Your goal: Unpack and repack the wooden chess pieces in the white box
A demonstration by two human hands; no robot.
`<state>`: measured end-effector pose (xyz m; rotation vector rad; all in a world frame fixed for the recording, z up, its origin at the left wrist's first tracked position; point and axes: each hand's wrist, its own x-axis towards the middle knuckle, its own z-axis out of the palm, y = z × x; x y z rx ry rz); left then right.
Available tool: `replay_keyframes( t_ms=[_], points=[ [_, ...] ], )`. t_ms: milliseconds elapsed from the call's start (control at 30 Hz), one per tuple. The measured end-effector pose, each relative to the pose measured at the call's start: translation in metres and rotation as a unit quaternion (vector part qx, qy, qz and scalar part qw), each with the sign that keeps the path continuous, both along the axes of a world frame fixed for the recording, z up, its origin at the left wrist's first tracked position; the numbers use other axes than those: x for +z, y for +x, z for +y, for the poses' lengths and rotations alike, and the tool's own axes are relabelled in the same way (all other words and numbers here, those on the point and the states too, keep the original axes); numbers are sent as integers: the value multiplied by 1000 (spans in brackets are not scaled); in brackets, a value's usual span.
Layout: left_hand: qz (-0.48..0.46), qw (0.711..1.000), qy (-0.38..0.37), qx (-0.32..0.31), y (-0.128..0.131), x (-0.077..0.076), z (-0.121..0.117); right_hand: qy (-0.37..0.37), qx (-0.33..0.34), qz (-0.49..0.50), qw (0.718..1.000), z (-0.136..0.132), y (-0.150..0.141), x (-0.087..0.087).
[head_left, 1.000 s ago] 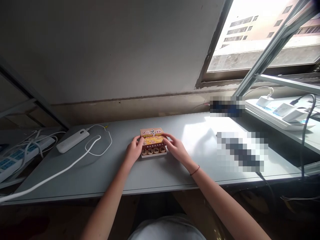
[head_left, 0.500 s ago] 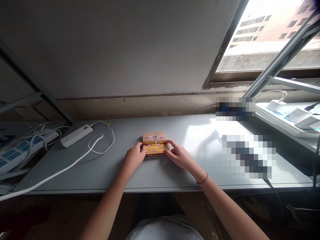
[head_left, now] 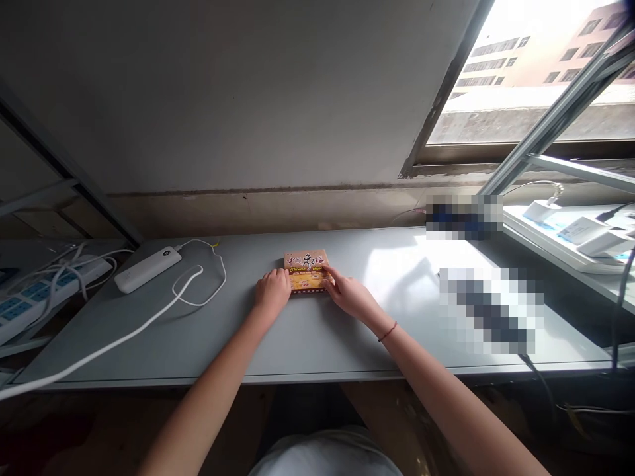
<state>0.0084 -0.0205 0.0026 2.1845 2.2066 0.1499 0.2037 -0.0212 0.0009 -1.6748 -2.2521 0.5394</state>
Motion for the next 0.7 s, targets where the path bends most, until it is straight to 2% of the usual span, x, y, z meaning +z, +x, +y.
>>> replay_keyframes(
  t_ms=[300,533,700],
  points=[
    [-41,999,2,13,-8,4,6,-62,48,95,992,7,10,14],
    [-57,998,14,27,-7,2,19,-46,29,89,995,17,6,10],
    [-77,996,46,23,-21,4,29,-93,15,149,984,27,12,14]
  ],
)
